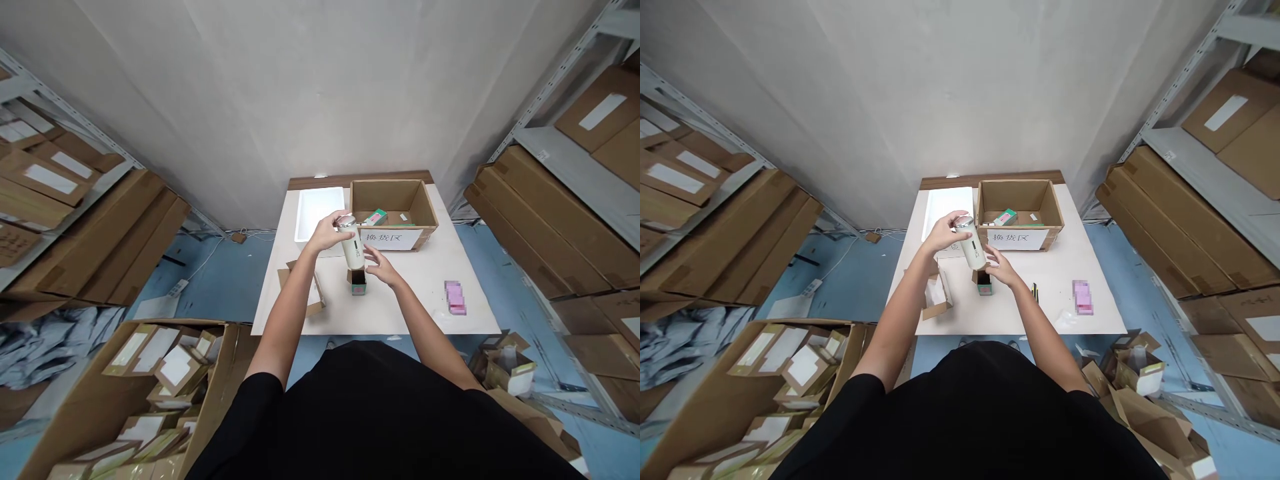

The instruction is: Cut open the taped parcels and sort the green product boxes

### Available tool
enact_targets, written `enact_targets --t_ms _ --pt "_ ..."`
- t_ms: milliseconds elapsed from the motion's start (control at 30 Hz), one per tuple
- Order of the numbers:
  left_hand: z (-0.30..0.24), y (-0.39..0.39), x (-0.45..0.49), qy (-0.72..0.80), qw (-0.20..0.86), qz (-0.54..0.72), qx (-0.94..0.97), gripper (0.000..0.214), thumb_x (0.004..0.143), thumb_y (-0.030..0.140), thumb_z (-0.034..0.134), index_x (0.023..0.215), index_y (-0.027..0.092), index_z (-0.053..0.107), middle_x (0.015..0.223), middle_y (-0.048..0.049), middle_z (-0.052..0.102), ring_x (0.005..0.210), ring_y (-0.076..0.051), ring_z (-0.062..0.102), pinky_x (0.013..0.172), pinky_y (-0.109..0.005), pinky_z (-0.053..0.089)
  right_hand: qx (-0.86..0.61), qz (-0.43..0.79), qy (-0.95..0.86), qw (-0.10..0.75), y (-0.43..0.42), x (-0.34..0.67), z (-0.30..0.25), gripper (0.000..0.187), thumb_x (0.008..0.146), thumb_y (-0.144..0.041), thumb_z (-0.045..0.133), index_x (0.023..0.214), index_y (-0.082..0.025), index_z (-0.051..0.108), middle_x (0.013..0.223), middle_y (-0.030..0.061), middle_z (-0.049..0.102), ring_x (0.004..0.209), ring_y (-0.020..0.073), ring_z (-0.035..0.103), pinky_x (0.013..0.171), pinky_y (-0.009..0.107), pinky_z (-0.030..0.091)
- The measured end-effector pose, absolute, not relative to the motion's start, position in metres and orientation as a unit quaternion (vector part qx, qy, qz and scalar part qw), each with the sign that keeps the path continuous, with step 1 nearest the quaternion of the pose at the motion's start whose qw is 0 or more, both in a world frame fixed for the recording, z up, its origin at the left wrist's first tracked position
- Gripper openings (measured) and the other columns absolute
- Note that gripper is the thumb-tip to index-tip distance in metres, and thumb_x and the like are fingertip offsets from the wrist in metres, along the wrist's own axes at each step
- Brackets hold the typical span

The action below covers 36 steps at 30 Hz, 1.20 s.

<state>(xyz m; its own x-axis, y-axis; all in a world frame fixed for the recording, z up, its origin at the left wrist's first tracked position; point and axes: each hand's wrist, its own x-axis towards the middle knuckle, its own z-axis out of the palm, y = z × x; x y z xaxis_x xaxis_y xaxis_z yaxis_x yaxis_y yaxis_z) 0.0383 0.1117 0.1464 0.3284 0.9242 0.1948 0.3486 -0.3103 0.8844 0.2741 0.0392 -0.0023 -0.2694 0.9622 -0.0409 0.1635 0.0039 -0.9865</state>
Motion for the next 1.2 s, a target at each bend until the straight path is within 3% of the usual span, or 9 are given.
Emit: enact_targets --t_ms 133,267,367,567,700,867,1033,1100,1200 --pt "0.101 0.108 0.041 0.476 0.374 0.371 0.705 0.072 0.068 0.028 0.086 0.136 0.017 0.066 0.119 -0.0049 0.074 0.103 -0.021 0.068 0.094 -0.031 0.055 -0.677 0.470 -0.508 0.249 0.037 0.269 -0.066 0.080 0.069 -0.035 0.087 0.144 -0.017 0.065 0.132 0.0179 0.072 0.117 0.0322 0.072 0.096 0.042 0.059" --pt "0.048 0.102 0.047 0.483 0.404 0.362 0.688 0.071 0.067 0.026 0.086 0.134 0.017 0.065 0.116 -0.0053 0.073 0.100 -0.020 0.067 0.091 -0.030 0.055 -0.730 0.415 -0.506 0.196 0.034 0.251 -0.103 0.030 0.085 -0.047 0.075 0.088 -0.017 0.079 0.091 0.0133 0.079 0.093 0.0307 0.076 0.076 0.034 0.057" --pt "0.012 0.095 0.048 0.486 0.415 0.358 0.680 0.072 0.066 0.027 0.087 0.135 0.017 0.065 0.121 -0.0070 0.073 0.101 -0.021 0.068 0.093 -0.032 0.055 -0.745 0.409 -0.488 0.199 0.033 0.246 -0.117 0.058 0.102 -0.056 0.047 0.059 -0.021 0.066 0.070 0.0130 0.075 0.077 0.0269 0.073 0.063 0.031 0.050" --pt "-0.031 0.076 0.051 0.491 0.415 0.331 0.691 0.073 0.072 0.029 0.086 0.140 0.017 0.064 0.128 -0.0097 0.073 0.103 -0.022 0.070 0.094 -0.033 0.057 -0.729 0.449 -0.463 0.230 0.027 0.251 -0.131 0.064 0.099 -0.066 0.044 0.056 -0.022 0.062 0.068 0.0109 0.074 0.074 0.0225 0.071 0.060 0.027 0.048" --pt "-0.053 0.069 0.058 0.465 0.380 0.228 0.766 0.073 0.070 0.022 0.085 0.141 0.024 0.067 0.136 -0.0079 0.072 0.121 -0.029 0.068 0.108 -0.039 0.053 -0.711 0.446 -0.481 0.254 0.023 0.250 -0.135 0.065 0.096 -0.070 0.044 0.052 -0.024 0.057 0.063 0.0084 0.070 0.070 0.0225 0.069 0.060 0.028 0.046" --pt "-0.090 0.059 0.062 0.465 0.332 0.144 0.808 0.067 0.067 0.020 0.090 0.131 0.028 0.074 0.148 -0.0084 0.066 0.148 -0.036 0.048 0.124 -0.051 0.041 -0.708 0.438 -0.485 0.267 0.020 0.245 -0.135 0.068 0.093 -0.078 0.042 0.051 -0.025 0.052 0.056 0.0055 0.063 0.066 0.0217 0.065 0.058 0.027 0.044" --pt "-0.114 0.043 0.054 0.489 0.372 0.159 0.773 0.047 0.078 0.037 0.087 0.123 0.026 0.078 0.166 -0.0101 0.048 0.162 -0.040 0.029 0.130 -0.057 0.029 -0.710 0.427 -0.491 0.269 0.017 0.244 -0.133 0.065 0.093 -0.074 0.041 0.051 -0.025 0.050 0.055 0.0044 0.061 0.065 0.0205 0.062 0.058 0.027 0.043" --pt "-0.119 0.038 0.048 0.529 0.376 0.220 0.728 0.045 0.090 0.041 0.076 0.132 0.025 0.074 0.166 -0.0120 0.049 0.161 -0.037 0.032 0.131 -0.055 0.029 -0.711 0.425 -0.490 0.271 0.015 0.242 -0.133 0.063 0.094 -0.070 0.042 0.052 -0.025 0.050 0.057 0.0041 0.061 0.066 0.0207 0.063 0.060 0.027 0.045" --pt "-0.129 0.030 0.040 0.628 0.407 0.281 0.601 0.045 0.100 0.040 0.059 0.140 0.020 0.067 0.151 -0.0166 0.063 0.147 -0.032 0.052 0.125 -0.052 0.037 -0.714 0.421 -0.489 0.271 0.010 0.238 -0.134 0.056 0.094 -0.066 0.047 0.058 -0.024 0.056 0.060 0.0031 0.063 0.072 0.0219 0.067 0.064 0.027 0.049"
